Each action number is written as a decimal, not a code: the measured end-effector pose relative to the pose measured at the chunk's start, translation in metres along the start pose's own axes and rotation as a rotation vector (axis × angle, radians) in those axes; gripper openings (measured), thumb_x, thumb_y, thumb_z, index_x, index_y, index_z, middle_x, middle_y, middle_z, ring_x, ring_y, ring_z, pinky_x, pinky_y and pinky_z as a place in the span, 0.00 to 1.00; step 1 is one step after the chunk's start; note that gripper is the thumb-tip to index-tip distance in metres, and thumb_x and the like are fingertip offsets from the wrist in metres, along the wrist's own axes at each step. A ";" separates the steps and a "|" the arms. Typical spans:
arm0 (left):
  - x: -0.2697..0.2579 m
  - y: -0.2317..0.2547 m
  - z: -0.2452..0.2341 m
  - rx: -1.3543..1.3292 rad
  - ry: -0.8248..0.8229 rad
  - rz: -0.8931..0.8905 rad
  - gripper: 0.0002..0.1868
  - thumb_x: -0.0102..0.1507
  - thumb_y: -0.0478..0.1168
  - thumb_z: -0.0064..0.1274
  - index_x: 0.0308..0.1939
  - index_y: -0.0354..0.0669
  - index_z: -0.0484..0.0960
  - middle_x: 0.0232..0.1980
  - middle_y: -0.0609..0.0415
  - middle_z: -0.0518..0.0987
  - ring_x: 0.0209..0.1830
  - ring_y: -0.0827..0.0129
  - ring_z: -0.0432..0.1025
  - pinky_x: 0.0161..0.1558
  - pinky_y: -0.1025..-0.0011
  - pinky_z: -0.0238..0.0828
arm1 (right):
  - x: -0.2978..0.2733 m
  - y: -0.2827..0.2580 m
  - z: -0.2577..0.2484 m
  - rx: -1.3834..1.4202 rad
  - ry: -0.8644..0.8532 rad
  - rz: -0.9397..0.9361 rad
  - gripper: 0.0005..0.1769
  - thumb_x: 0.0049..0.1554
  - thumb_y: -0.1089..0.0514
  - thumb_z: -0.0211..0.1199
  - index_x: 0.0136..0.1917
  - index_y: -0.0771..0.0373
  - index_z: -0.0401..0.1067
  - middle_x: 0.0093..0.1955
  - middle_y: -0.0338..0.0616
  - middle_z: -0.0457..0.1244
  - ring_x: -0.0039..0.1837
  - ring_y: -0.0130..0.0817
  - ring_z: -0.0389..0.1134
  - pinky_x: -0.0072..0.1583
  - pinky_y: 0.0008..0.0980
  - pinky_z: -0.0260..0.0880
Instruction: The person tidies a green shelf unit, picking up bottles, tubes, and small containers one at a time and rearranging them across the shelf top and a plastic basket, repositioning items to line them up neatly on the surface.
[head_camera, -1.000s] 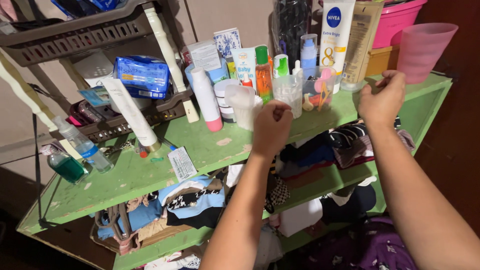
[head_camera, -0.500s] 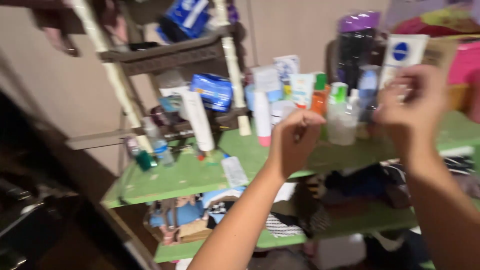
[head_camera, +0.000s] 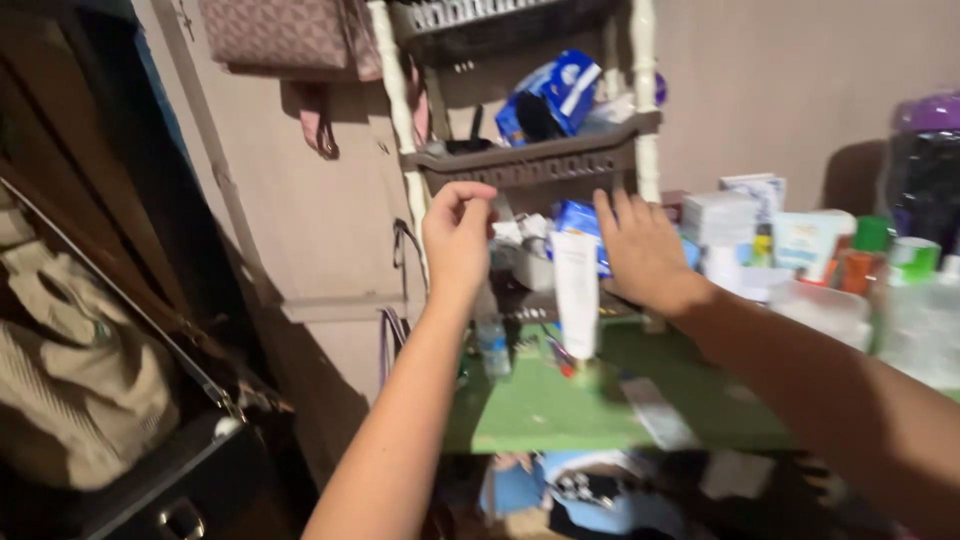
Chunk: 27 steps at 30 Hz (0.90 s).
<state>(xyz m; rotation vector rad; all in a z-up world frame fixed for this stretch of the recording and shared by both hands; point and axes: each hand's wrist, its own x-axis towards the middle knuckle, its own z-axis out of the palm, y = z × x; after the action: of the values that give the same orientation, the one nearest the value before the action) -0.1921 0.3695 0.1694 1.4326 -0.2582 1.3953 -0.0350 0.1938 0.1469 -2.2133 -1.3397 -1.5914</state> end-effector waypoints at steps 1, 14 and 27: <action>0.013 -0.003 -0.014 0.031 -0.016 0.009 0.05 0.66 0.33 0.48 0.40 0.39 0.80 0.30 0.60 0.76 0.28 0.79 0.68 0.30 0.79 0.63 | 0.005 -0.002 0.006 -0.020 -0.019 0.003 0.60 0.36 0.50 0.73 0.76 0.72 0.54 0.72 0.61 0.56 0.68 0.54 0.61 0.67 0.45 0.59; 0.106 -0.035 -0.074 0.298 -0.079 0.263 0.07 0.60 0.31 0.53 0.42 0.37 0.79 0.36 0.55 0.79 0.33 0.74 0.71 0.39 0.75 0.72 | 0.040 0.035 -0.007 0.519 0.028 0.024 0.49 0.37 0.49 0.75 0.71 0.65 0.64 0.62 0.57 0.63 0.63 0.54 0.66 0.66 0.47 0.66; 0.174 -0.064 -0.038 1.339 -0.203 0.636 0.32 0.62 0.61 0.42 0.48 0.35 0.82 0.61 0.33 0.75 0.67 0.37 0.64 0.66 0.47 0.56 | 0.132 -0.004 -0.091 0.403 0.241 0.218 0.39 0.49 0.52 0.78 0.70 0.67 0.69 0.58 0.58 0.66 0.52 0.50 0.70 0.49 0.46 0.71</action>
<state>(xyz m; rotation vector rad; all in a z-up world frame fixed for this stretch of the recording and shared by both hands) -0.1157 0.5107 0.2695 2.7514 0.1886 2.0743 -0.0946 0.2249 0.2932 -1.7965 -1.1802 -1.3229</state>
